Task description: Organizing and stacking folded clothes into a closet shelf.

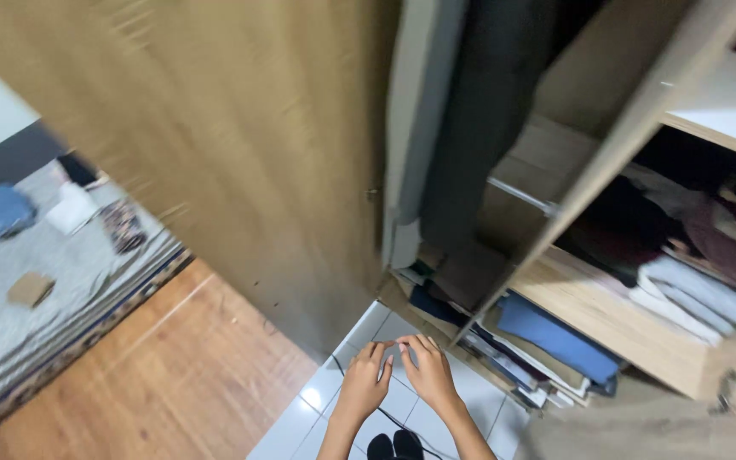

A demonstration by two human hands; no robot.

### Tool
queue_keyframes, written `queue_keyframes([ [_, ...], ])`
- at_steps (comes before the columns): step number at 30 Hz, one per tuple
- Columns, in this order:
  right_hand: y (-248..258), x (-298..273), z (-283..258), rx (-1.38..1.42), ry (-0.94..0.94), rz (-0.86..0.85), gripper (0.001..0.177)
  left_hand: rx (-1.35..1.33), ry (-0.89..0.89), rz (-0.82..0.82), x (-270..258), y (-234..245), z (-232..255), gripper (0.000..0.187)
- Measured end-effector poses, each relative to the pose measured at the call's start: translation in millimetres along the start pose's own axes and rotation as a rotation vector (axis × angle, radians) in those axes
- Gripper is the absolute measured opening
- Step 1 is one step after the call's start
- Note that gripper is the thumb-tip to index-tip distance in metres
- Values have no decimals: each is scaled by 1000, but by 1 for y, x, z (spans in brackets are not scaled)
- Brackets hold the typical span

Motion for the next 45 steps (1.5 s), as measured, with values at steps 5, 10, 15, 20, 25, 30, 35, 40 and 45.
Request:
queue_keyframes([
  [5, -26, 16, -15, -59, 82, -175, 16, -6, 130, 127, -26, 8, -27, 30],
  [10, -67, 16, -23, -111, 194, -350, 16, -63, 256, 270, -67, 2, -61, 28],
  [15, -125, 7, -31, -156, 298, -563, 19, -124, 418, 413, -117, -9, -104, 26],
  [20, -185, -2, -49, -172, 397, -766, 20, -173, 551, 533, -163, -5, -135, 27],
  [25, -252, -6, -83, -213, 466, -924, 20, -202, 664, 617, -201, 18, -175, 28],
  [30, -332, 4, -135, -234, 559, -990, 22, -173, 733, 670, -239, 62, -230, 31],
  [35, -414, 2, -201, -204, 658, -1067, 21, -113, 793, 730, -287, 118, -287, 32],
  [40, -473, 3, -269, -135, 763, -1084, 24, -137, 848, 755, -330, 172, -323, 34],
  [45, -520, 10, -305, -132, 713, -1109, 24, -153, 876, 786, -360, 212, -355, 34],
])
Point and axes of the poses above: each hand's wrist, its own x-axis towards the middle knuckle, its own y-axis out of the back of the hand, z = x × y, the point moved 5 cm from there along x, towards the middle knuckle, and after that the axes turned 8 degrees about -z, right-handed, at the moved point
